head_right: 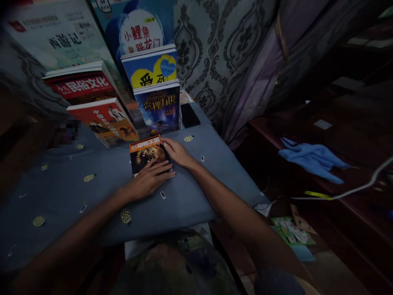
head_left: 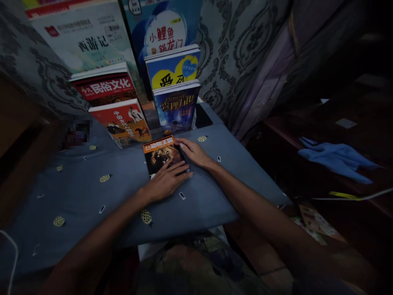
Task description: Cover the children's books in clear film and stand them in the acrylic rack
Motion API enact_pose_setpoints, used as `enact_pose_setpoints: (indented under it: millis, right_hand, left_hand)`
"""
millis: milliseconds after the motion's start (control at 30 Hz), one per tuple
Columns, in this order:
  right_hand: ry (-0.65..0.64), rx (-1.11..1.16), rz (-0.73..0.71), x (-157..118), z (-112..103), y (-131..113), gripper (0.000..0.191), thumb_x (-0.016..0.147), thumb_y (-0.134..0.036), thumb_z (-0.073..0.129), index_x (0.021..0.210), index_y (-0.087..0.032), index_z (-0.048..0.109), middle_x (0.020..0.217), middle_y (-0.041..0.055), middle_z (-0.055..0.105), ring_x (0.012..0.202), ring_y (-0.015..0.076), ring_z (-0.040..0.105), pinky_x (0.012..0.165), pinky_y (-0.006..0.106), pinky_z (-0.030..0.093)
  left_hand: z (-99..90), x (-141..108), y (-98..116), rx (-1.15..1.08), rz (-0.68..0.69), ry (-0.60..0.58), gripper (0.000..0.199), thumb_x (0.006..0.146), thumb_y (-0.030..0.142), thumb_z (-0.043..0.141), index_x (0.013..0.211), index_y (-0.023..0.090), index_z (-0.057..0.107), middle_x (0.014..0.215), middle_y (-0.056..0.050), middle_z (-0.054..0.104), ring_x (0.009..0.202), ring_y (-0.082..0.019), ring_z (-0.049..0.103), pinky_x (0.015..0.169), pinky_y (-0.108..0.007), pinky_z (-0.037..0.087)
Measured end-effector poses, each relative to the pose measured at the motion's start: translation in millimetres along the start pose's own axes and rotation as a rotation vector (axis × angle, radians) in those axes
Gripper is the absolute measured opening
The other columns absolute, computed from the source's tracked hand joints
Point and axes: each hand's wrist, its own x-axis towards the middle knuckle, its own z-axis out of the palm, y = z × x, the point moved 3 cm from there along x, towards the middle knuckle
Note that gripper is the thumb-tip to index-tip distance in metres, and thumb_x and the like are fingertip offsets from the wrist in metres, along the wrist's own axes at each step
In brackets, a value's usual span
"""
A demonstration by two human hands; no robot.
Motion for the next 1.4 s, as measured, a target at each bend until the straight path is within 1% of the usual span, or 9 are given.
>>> enact_pose_setpoints:
  millis: [267,400,500,667,800,933,1033,1133,1400]
  right_hand:
    - [-0.025,-0.079,0.007,-1.1,3.6,-4.0,0.042,0.102,-0.034,0.036,0.13,-0.018,0.064,0.127,0.0099,0.071,0.119,0.0225,0.066,0.104,0.043,0.05]
    - [-0.049,-0.133,-0.001,-5.5,6.5,-10.0,0.042,0.103,-0.036,0.037,0.129,-0.019,0.066,0.127,0.0097,0.072,0.118,0.0225,0.066,0.104,0.041,0.049]
    - [-0.032,-0.168,0.008,-14.2,3.9,-16.0,0.044,0.104,-0.04,0.035,0.127,-0.02,0.067,0.125,0.009,0.072,0.118,0.0232,0.066,0.104,0.041,0.049]
    - [0.021,-0.31,0.017,-52.1,2.5,-42.4,0.044,0.104,-0.036,0.035,0.125,-0.017,0.068,0.125,0.0133,0.072,0.123,0.0271,0.063,0.107,0.047,0.047]
    - [-0.082,-0.376,-0.116,-88.5,37.8,-84.3,0.039,0.103,-0.029,0.04,0.133,-0.02,0.063,0.135,0.0117,0.067,0.136,0.0264,0.054,0.116,0.052,0.039]
    - [-0.308,-0.369,-0.268,-102.3,91.5,-117.4,0.045,0.101,-0.033,0.047,0.143,-0.017,0.054,0.149,0.0149,0.054,0.144,0.0265,0.044,0.119,0.052,0.037]
    - [-0.356,-0.399,-0.274,-101.3,107.5,-121.6,0.053,0.1,-0.036,0.051,0.145,-0.008,0.05,0.152,0.0209,0.049,0.147,0.0285,0.039,0.12,0.05,0.037]
    - [-0.317,-0.408,-0.213,-104.7,96.6,-110.3,0.059,0.099,-0.038,0.054,0.149,-0.009,0.045,0.155,0.0211,0.044,0.149,0.0293,0.035,0.121,0.051,0.035]
    - [-0.181,-0.521,-0.1,-133.2,36.0,-77.8,0.056,0.1,-0.033,0.05,0.15,-0.009,0.043,0.153,0.0229,0.045,0.148,0.0308,0.037,0.118,0.057,0.038]
  left_hand:
    - [-1.8,3.0,-4.2,-0.106,-0.033,0.019,0.038,0.105,0.028,0.04,0.139,0.029,0.057,0.149,-0.007,0.055,0.146,-0.023,0.04,0.122,-0.055,0.024]
    - [-2.4,3.1,-7.8,-0.219,-0.068,0.028,0.035,0.104,0.03,0.043,0.134,0.028,0.061,0.147,-0.007,0.057,0.145,-0.022,0.041,0.123,-0.055,0.019]
    - [-6.5,3.2,-16.5,-0.45,-0.071,0.067,0.036,0.103,0.034,0.043,0.13,0.026,0.065,0.144,-0.008,0.06,0.141,-0.023,0.048,0.124,-0.054,0.018]
    - [-9.4,1.6,-42.4,-1.098,-0.209,0.326,0.044,0.095,0.054,0.056,0.117,0.02,0.072,0.126,-0.01,0.071,0.123,-0.028,0.063,0.113,-0.045,0.041]
    - [-2.4,0.9,-56.3,-1.508,-0.353,0.524,0.046,0.084,0.059,0.069,0.108,0.019,0.073,0.117,-0.01,0.074,0.117,-0.026,0.066,0.105,-0.04,0.047]
    - [-1.3,1.8,-57.2,-1.585,-0.376,0.531,0.045,0.083,0.058,0.071,0.103,0.018,0.073,0.111,-0.011,0.076,0.115,-0.025,0.068,0.103,-0.039,0.047]
    - [-3.2,1.0,-56.1,-1.582,-0.376,0.527,0.045,0.084,0.059,0.07,0.102,0.018,0.073,0.113,-0.011,0.075,0.114,-0.026,0.068,0.102,-0.039,0.048]
    - [-3.2,0.2,-55.4,-1.579,-0.388,0.515,0.045,0.084,0.058,0.069,0.102,0.017,0.072,0.113,-0.012,0.075,0.116,-0.027,0.067,0.102,-0.04,0.049]
    - [-1.2,1.3,-51.2,-1.464,-0.384,0.513,0.054,0.081,0.067,0.066,0.099,0.017,0.074,0.108,-0.012,0.076,0.11,-0.028,0.069,0.101,-0.042,0.05]
